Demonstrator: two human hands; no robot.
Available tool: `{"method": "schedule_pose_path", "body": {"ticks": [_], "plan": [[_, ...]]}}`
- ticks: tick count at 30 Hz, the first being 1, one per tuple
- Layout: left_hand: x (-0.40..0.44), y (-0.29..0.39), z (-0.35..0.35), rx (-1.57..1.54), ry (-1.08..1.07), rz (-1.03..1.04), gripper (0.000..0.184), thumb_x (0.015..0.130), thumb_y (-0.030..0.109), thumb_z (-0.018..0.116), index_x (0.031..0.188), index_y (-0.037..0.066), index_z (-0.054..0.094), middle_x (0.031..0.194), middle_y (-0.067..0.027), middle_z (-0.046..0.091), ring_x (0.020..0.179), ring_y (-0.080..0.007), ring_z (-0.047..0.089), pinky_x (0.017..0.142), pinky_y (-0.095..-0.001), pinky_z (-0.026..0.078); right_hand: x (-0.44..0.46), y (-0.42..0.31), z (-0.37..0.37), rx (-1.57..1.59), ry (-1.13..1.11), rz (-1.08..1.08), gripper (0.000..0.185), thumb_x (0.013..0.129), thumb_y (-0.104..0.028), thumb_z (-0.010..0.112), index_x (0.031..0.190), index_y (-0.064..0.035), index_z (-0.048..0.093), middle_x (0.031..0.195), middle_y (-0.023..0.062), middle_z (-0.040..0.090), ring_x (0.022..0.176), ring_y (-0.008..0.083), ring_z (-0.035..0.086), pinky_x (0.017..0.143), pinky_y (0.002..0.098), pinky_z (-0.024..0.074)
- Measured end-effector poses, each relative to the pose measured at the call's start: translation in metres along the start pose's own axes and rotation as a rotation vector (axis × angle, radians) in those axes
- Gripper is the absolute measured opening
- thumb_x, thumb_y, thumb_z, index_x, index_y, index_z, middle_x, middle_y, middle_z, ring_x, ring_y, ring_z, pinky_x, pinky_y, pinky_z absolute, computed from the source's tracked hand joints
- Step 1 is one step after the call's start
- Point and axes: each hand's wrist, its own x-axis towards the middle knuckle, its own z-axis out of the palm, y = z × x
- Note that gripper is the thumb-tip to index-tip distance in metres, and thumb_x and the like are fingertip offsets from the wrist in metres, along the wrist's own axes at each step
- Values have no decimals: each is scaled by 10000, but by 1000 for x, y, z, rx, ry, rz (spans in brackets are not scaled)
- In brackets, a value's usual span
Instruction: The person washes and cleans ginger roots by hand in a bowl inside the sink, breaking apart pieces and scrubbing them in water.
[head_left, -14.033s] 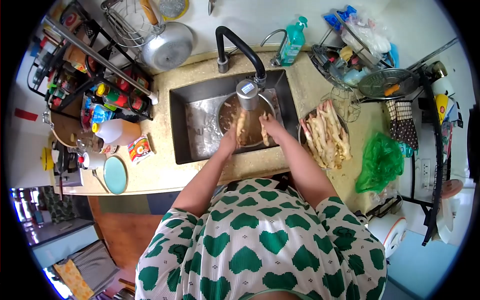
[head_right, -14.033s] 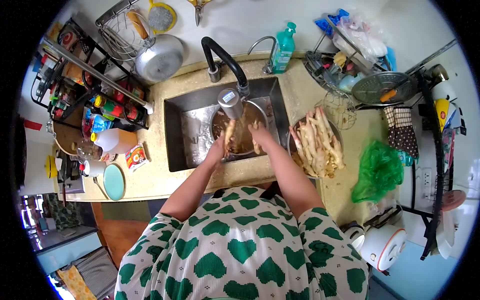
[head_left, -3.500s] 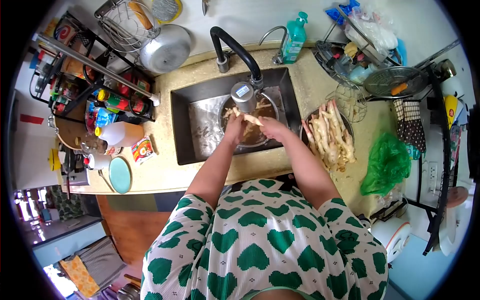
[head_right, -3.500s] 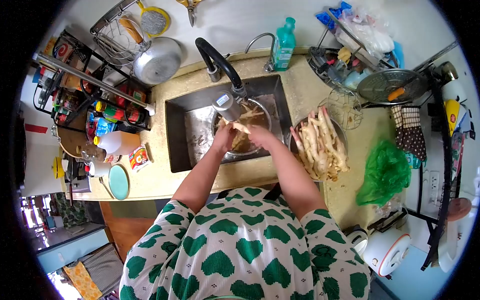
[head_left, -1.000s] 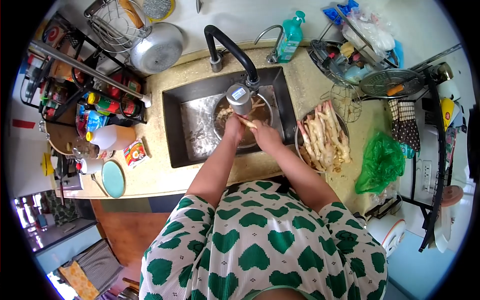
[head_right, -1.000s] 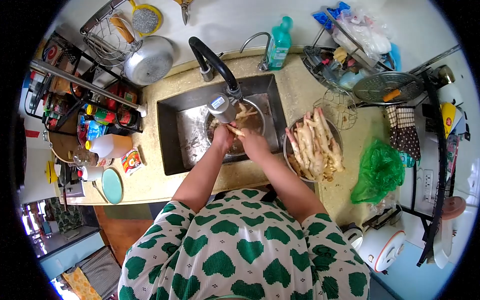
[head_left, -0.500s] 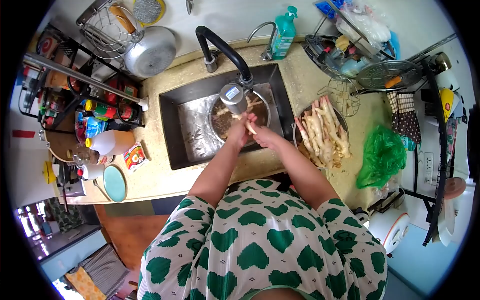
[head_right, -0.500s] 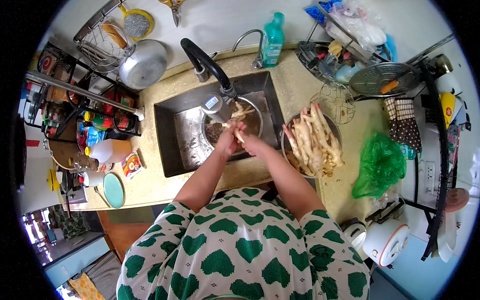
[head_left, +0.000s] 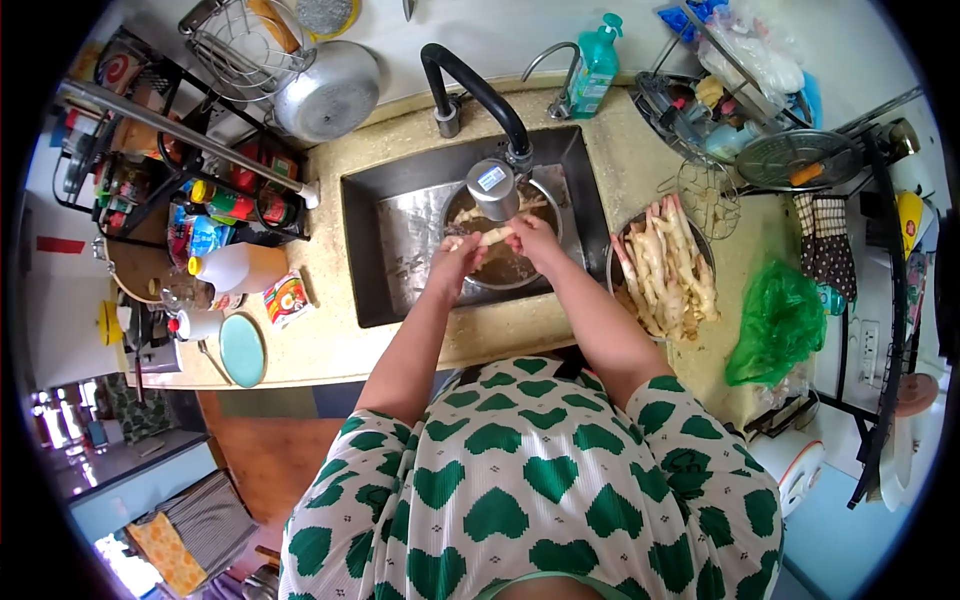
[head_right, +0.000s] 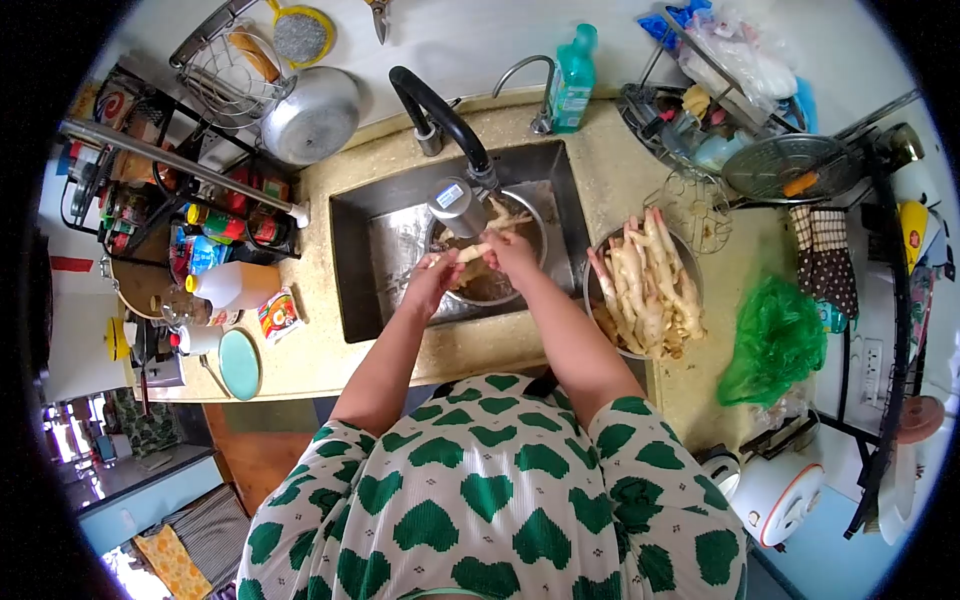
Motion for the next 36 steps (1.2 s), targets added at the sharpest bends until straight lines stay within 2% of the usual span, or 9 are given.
{"method": "schedule_pose_path", "body": {"ticks": [3, 7, 11, 16, 23, 27, 30, 32, 36], "plan": [[-12, 3, -10, 355, -64, 124, 169, 918, 210, 675, 1015, 78, 635, 837, -14, 669, 694, -104, 624, 614, -219, 505, -2, 6, 6, 132, -22, 28, 131, 957, -174, 598, 1036, -73, 572, 861, 37, 612, 724, 115, 584, 678, 268, 515], [-44, 7, -2, 1108, -60, 467, 369, 929, 291, 625, 1244, 99, 623, 773, -121, 680, 696, -204, 663, 663, -348, 506, -4, 12, 3, 118, -166, -113, 130, 955, -148, 597, 1050, -72, 552, 949, 56, 616, 781, 121, 588, 710, 267, 514], [-51, -2, -1, 1172, -21, 577, 350, 937, 294, 601, 1233, 108, 623, 821, -188, 676, 735, -309, 672, 679, -371, 504, -12, 5, 4, 86, -93, -121, 140, 953, -136, 596, 1057, -52, 553, 948, 66, 633, 793, 119, 588, 731, 266, 512], [-53, -6, 1, 1027, -39, 530, 347, 953, 270, 599, 1237, 72, 621, 811, -126, 678, 680, -180, 606, 671, -306, 493, 3, 7, 9, 96, 16, -100, 136, 975, -121, 549, 1081, -36, 558, 1001, 103, 659, 822, 120, 588, 773, 270, 500], [-23, -26, -23, 683, -96, 411, 443, 979, 399, 556, 1190, 17, 632, 710, 45, 563, 597, -37, 450, 537, -206, 376, -9, 4, 9, 121, -250, -184, 218, 970, -88, 533, 1182, -54, 492, 1163, 87, 613, 925, 128, 583, 744, 276, 492], [-38, -22, 3, 336, -112, 25, 311, 991, 385, 534, 1002, 88, 624, 590, 92, 380, 485, -32, 313, 437, -213, 248, -29, -16, 25, -147, 2, -111, 167, 971, -133, 532, 1119, -56, 523, 974, 73, 666, 810, 129, 610, 649, 256, 486], [-20, -44, 0, 571, -143, 205, 289, 996, 392, 521, 948, 118, 597, 587, 88, 400, 476, -33, 323, 429, -215, 254, -15, -18, 22, -161, 125, -182, 175, 995, -210, 514, 1056, -48, 541, 818, 73, 689, 669, 137, 626, 575, 252, 484], [-40, -18, 14, 379, -162, 9, 292, 990, 426, 514, 955, 143, 572, 577, 88, 352, 462, -50, 297, 432, -211, 235, -15, -21, 19, -128, 79, -161, 223, 1016, -247, 473, 1072, -44, 543, 760, 66, 689, 683, 138, 643, 571, 263, 493], [-31, -3, -1, -102, -236, -378, 402, 937, 571, 509, 925, 171, 545, 580, 85, 302, 471, -65, 281, 433, -230, 221, -15, -9, 13, 330, -324, -55, 290, 1001, -225, 499, 1225, -46, 546, 1100, 82, 667, 890, 161, 654, 711, 284, 524]]}}
